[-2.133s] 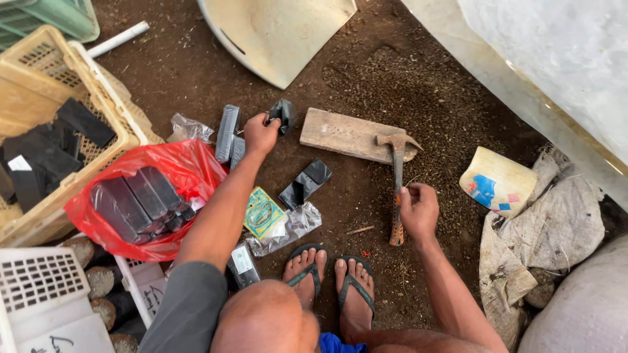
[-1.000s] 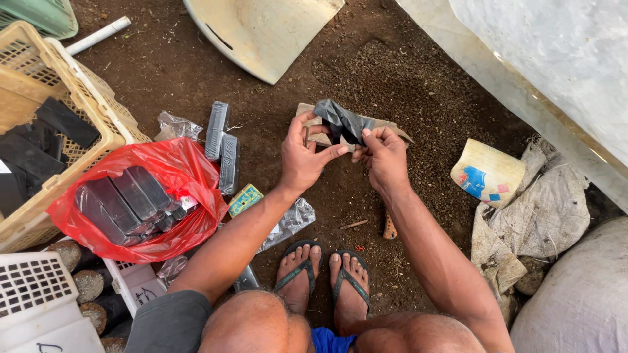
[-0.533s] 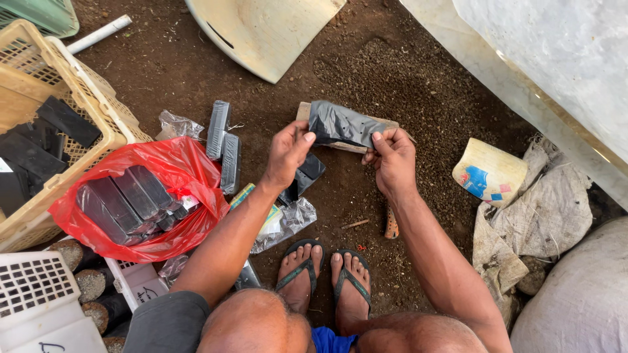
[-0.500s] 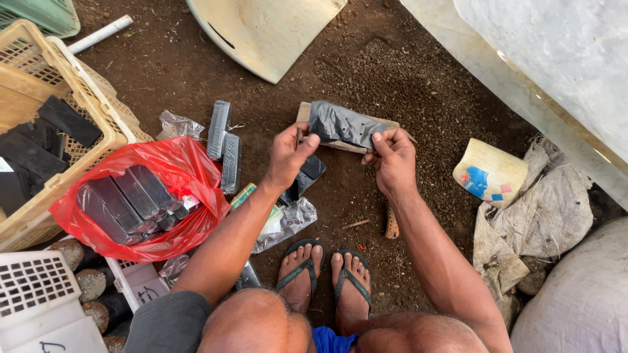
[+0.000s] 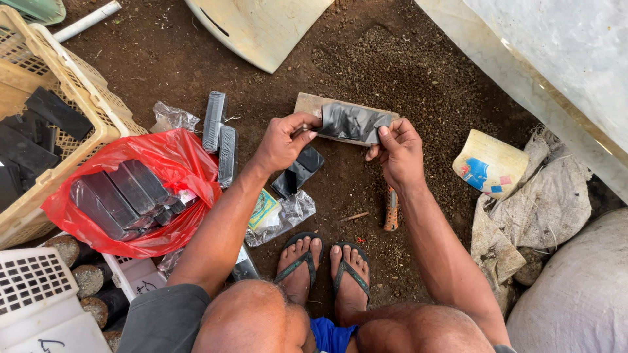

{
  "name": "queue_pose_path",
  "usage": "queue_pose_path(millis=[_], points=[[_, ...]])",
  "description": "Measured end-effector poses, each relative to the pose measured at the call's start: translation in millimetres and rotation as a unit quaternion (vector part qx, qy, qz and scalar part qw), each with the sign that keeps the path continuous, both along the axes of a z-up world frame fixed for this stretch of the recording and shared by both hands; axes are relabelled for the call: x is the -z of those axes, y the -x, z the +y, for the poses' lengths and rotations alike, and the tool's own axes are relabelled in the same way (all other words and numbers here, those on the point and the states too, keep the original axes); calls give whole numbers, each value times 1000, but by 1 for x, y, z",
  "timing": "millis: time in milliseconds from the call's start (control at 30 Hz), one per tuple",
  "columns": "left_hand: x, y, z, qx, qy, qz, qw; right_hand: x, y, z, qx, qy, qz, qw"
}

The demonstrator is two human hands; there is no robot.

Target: The person repeatedly places small black rubber pieces on a wooden block and strikes them with a hammer. They handle the pieces one at a time, occasionally inspecting them before continuing to hammer.

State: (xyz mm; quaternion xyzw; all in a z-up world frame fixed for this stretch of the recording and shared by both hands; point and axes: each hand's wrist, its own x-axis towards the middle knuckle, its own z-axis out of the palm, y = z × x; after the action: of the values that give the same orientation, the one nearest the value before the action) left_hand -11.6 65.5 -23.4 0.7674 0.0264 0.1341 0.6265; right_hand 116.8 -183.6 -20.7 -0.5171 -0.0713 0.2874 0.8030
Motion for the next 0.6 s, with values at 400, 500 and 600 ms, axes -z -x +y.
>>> queue_pose_path(millis=[400,500,600], points=[[80,12,-3,23,443,58,894,42,4,-12,-98,141,-109,979],[85,25,-4,-6,549,99,830,60,13,-19,-122,43,-51,990],[84,28,-4,-28,440,168,882,77,12,-23,-130,10,-31,991]])
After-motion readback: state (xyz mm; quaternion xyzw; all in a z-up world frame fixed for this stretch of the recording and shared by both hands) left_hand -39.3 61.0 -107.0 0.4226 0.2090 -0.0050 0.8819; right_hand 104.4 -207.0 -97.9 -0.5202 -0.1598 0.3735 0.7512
